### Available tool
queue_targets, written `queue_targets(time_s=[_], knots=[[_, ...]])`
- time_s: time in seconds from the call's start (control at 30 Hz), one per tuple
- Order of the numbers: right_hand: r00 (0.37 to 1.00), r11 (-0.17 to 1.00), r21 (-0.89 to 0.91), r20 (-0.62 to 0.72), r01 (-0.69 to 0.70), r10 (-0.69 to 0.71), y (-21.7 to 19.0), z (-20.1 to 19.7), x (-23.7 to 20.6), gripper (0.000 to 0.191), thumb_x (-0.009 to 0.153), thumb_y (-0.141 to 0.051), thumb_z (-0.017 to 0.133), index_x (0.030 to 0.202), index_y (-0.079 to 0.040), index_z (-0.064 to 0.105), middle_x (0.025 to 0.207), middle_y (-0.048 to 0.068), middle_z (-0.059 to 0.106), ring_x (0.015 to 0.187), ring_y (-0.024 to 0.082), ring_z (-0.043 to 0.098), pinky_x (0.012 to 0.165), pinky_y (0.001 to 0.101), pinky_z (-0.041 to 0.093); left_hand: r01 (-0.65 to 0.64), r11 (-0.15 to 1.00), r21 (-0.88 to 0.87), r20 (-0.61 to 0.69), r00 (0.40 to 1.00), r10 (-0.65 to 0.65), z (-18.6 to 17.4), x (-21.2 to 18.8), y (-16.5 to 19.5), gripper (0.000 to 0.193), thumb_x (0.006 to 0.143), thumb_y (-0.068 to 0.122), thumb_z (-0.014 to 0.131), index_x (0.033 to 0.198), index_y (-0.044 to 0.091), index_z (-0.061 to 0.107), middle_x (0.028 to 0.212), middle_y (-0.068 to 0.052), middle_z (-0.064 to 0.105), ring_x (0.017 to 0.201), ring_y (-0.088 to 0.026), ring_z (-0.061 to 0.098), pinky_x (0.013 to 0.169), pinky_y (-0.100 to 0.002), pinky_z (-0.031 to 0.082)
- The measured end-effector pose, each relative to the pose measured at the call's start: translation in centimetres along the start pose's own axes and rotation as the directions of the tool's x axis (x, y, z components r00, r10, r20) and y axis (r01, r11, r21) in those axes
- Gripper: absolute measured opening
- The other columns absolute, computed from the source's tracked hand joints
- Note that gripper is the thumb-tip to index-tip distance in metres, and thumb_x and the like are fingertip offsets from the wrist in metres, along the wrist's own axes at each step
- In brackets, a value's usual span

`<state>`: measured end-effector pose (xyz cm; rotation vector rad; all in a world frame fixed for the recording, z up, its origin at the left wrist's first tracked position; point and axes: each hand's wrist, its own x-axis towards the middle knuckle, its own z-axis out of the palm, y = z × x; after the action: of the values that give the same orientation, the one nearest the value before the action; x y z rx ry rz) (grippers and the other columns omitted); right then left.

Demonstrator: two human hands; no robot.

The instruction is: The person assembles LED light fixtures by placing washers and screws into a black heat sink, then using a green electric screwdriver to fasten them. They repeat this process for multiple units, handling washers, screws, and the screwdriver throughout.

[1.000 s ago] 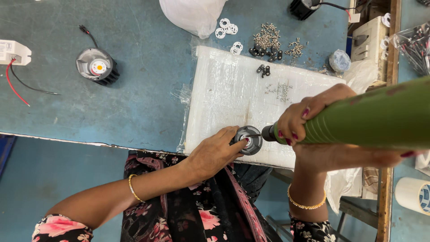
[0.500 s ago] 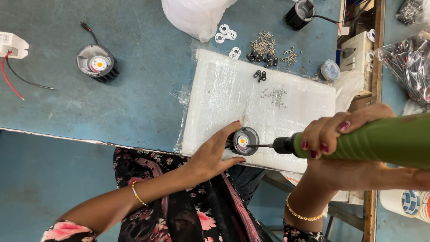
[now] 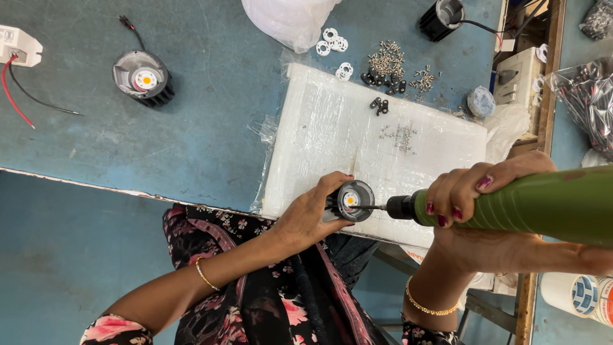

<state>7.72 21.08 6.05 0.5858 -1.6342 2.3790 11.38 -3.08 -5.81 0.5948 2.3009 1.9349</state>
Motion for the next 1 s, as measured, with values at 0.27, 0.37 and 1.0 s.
queue_targets(time_s=[0.27, 0.37, 1.0], knots=[[1.0, 1.0, -0.006, -0.018, -0.011, 0.01, -0.1, 0.6, 0.6, 0.106, 0.071, -0.101, 0.027, 0.093, 0.001, 0.044, 0.059, 0.013, 0.045, 0.045, 0.022, 0.047, 0.043, 0.0367, 0.043, -0.004, 1.0, -0.007, -0.019, 1.0, 0.004, -0.1, 0.0, -0.3, 0.079, 0.084, 0.021, 0.083, 0.14, 0.008, 0.029, 0.144, -0.019, 0.057, 0.135, -0.036, 0.058, 0.112, -0.044, 0.05], [0.995, 0.996, -0.078, -0.08, 0.046, -0.052, 0.0, 2.4, -0.2, 0.101, 0.08, -0.094, 0.029, 0.099, 0.003, 0.045, 0.066, 0.014, 0.043, 0.053, 0.026, 0.05, 0.053, 0.0391, 0.044, 0.01, 1.0, -0.012, -0.012, 1.0, -0.01, -0.1, 0.0, -0.6, 0.078, 0.085, 0.022, 0.083, 0.138, 0.007, 0.029, 0.145, -0.02, 0.056, 0.135, -0.037, 0.058, 0.114, -0.044, 0.049], [0.841, 0.758, -0.638, -0.33, 0.136, -0.429, 3.8, 11.3, 0.2, 0.029, 0.106, -0.003, 0.064, 0.123, 0.001, 0.041, 0.069, 0.012, 0.055, 0.047, 0.017, 0.055, 0.048, 0.0273, 0.044, -0.036, 0.999, -0.023, -0.038, 0.999, 0.035, -1.0, 0.0, -1.8, 0.077, 0.087, 0.022, 0.082, 0.143, 0.008, 0.032, 0.138, -0.022, 0.059, 0.127, -0.038, 0.063, 0.109, -0.044, 0.053]])
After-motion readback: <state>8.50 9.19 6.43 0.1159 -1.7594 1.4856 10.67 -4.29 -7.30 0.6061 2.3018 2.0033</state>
